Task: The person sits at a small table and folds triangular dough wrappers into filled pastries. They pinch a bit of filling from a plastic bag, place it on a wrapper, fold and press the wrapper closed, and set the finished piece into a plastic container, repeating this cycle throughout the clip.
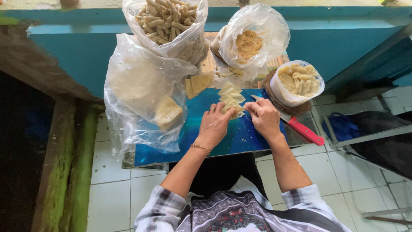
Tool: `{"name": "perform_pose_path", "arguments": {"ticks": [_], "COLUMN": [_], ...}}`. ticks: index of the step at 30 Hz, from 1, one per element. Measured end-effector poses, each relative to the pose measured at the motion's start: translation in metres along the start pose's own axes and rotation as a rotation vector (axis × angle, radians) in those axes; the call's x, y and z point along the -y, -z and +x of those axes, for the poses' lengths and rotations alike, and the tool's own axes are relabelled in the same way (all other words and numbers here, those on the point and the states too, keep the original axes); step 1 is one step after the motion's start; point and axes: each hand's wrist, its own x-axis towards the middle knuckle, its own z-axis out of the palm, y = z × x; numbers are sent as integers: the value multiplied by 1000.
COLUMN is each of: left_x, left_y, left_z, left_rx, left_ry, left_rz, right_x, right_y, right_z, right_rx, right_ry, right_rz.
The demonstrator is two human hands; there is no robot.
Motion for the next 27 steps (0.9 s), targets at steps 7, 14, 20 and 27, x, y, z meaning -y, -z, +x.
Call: {"name": "perform_pose_path", "arguments": {"ticks": [7, 14, 20, 27], "left_x": [3, 14, 12, 15], "left_y": [-4, -1, -4, -6], "left_z": [-7, -10, -13, -11], "left_rx": [-70, -194, -192, -178], "left_ry": [-53, 109, 167, 204], "left_rz": [-18, -118, -72, -48], "right_x": [-7, -36, -80, -64], "right_y": [0, -8, -43, -53], "right_z": [-2, 28, 123, 185], "right_rx": [-3, 54, -185, -132], "right_ry": [-62, -449, -424, -176], "right_rz": [12, 277, 168, -148]}}
